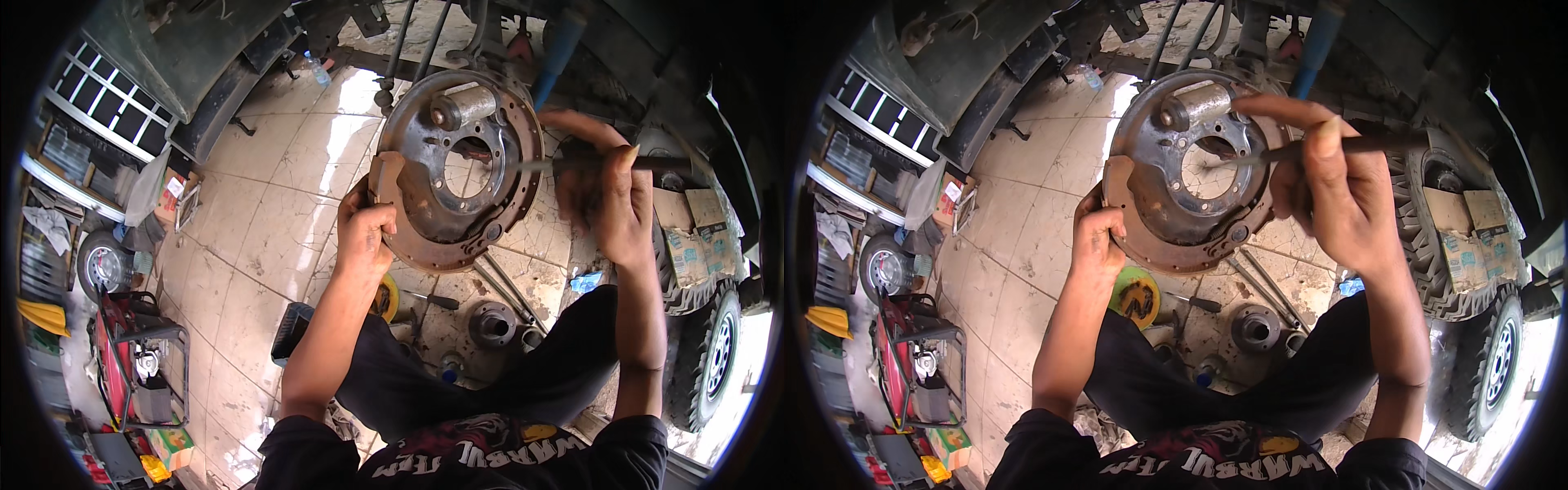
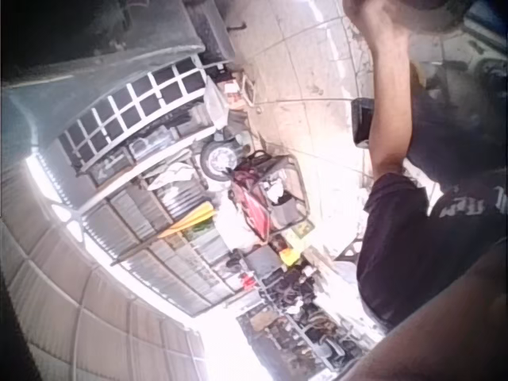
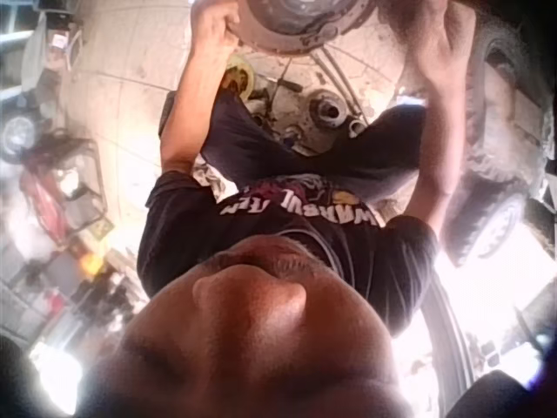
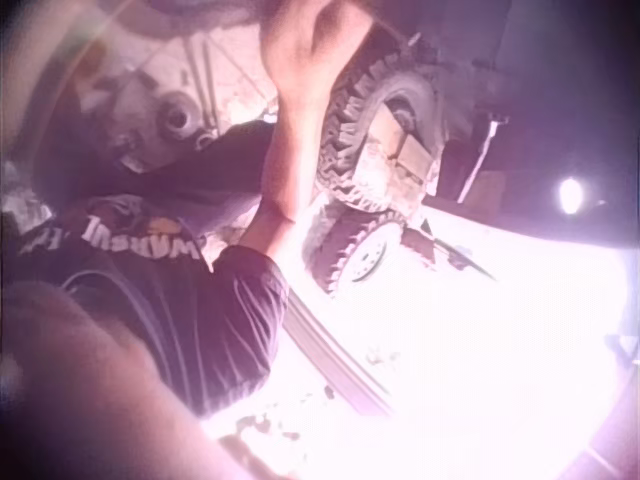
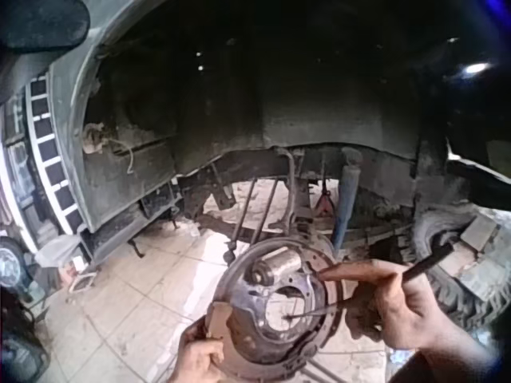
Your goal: The person works on a vehicle's brake assembly by hand and using a tool to manipulate the inner components.
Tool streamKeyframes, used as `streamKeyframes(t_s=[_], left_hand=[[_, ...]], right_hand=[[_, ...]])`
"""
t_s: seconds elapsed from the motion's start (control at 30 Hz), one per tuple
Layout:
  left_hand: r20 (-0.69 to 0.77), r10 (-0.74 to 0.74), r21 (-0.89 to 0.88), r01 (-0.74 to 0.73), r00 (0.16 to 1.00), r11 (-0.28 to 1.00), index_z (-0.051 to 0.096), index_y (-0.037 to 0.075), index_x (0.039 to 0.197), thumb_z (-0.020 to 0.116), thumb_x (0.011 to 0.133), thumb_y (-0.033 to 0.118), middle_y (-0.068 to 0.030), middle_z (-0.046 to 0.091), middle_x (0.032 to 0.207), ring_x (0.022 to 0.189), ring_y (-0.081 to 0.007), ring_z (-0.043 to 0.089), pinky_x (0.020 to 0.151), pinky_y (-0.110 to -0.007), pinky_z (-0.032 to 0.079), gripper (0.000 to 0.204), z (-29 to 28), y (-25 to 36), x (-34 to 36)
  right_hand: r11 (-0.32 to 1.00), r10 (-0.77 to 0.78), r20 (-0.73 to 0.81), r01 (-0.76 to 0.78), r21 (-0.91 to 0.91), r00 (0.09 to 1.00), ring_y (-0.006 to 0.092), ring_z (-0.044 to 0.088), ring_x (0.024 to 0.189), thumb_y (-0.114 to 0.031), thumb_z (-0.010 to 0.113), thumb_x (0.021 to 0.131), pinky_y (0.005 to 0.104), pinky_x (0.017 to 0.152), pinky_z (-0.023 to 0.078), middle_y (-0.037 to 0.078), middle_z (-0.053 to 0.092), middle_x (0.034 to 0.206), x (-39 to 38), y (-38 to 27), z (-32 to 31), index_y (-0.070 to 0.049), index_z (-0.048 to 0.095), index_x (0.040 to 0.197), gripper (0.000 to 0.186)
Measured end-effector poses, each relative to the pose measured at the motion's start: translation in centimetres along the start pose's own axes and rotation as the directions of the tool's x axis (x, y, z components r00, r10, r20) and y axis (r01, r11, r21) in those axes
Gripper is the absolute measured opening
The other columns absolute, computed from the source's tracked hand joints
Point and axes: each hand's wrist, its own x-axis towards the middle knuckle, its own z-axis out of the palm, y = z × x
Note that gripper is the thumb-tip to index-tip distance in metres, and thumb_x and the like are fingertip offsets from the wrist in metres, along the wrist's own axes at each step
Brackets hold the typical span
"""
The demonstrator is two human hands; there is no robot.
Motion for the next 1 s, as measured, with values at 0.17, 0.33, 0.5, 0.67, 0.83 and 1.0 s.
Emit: streamKeyframes(t_s=[0.17, 0.33, 0.5, 0.67, 0.83, 1.0], left_hand=[[-0.008, 0.019, 0.029, -0.019, 1.000, 0.999, 0.063, -0.002, 0.096, 0.050, 0.056, -0.007, 0.0001, 0.052, 0.069, 0.054, -0.0087, 0.038, 0.050, -0.022, 0.028, 0.043, 0.2, 0.2, 0.0], [-0.015, 0.014, 0.051, -0.013, 1.000, 0.999, 0.063, -0.002, 0.099, 0.050, 0.055, -0.007, 0.0006, 0.050, 0.069, 0.054, -0.0081, 0.036, 0.049, -0.022, 0.027, 0.046, -0.1, 0.1, 0.4], [-0.017, -0.020, 0.028, 0.021, 1.000, 0.999, 0.064, -0.002, 0.100, 0.048, 0.055, -0.007, 0.0015, 0.050, 0.068, 0.053, -0.0085, 0.036, 0.049, -0.021, 0.027, 0.048, -0.3, -0.1, 0.8], [-0.010, -0.028, 0.024, 0.029, 1.000, 0.999, 0.062, -0.002, 0.098, 0.046, 0.054, -0.006, 0.0005, 0.050, 0.067, 0.052, -0.0098, 0.038, 0.049, -0.021, 0.029, 0.047, 0.3, 0.3, 0.6], [-0.003, -0.041, 0.002, 0.041, 0.999, 0.999, 0.060, -0.004, 0.096, 0.043, 0.054, -0.006, -0.0023, 0.052, 0.067, 0.053, -0.0115, 0.042, 0.050, -0.021, 0.034, 0.045, -0.2, 0.1, 0.9], [-0.004, -0.055, 0.000, 0.055, 0.998, 0.999, 0.059, -0.003, 0.092, 0.044, 0.054, -0.007, -0.0028, 0.052, 0.066, 0.052, -0.0126, 0.043, 0.049, -0.023, 0.034, 0.041, -0.3, 0.2, 1.1]], right_hand=[[0.999, -0.030, -0.042, 0.031, 0.035, 0.999, 0.0083, 0.057, 0.051, -0.026, 0.055, 0.099, 0.0208, 0.047, 0.044, 0.003, 0.060, 0.061, 0.3, 2.8, 0.6, 0.003, 0.069, 0.086, 0.035], [0.935, 0.239, 0.079, -0.251, 0.249, 0.968, 0.0180, 0.069, 0.073, -0.014, 0.066, 0.092, 0.0280, 0.066, 0.057, 0.014, 0.069, 0.084, -1.6, 6.6, 2.6, 0.008, 0.068, 0.098, 0.023], [0.885, 0.275, 0.118, -0.300, 0.356, 0.954, 0.0199, 0.069, 0.077, -0.016, 0.064, 0.094, 0.0296, 0.071, 0.058, 0.015, 0.069, 0.088, -1.3, 8.8, 3.0, 0.009, 0.065, 0.104, 0.026], [0.732, 0.522, -0.003, -0.446, 0.514, 0.853, 0.0226, 0.068, 0.077, -0.028, 0.061, 0.096, 0.0321, 0.071, 0.057, 0.016, 0.068, 0.089, 0.4, 9.0, 4.3, 0.010, 0.062, 0.106, 0.040], [0.577, 0.604, 0.064, -0.491, 0.653, 0.794, 0.0220, 0.068, 0.075, -0.032, 0.063, 0.094, 0.0327, 0.070, 0.058, 0.015, 0.067, 0.086, -0.1, 10.5, 4.9, 0.009, 0.062, 0.103, 0.042], [0.609, 0.580, 0.155, -0.551, 0.571, 0.800, 0.0233, 0.069, 0.074, -0.032, 0.063, 0.094, 0.0337, 0.069, 0.060, 0.015, 0.067, 0.085, -1.0, 11.0, 4.2, 0.008, 0.063, 0.100, 0.040]])
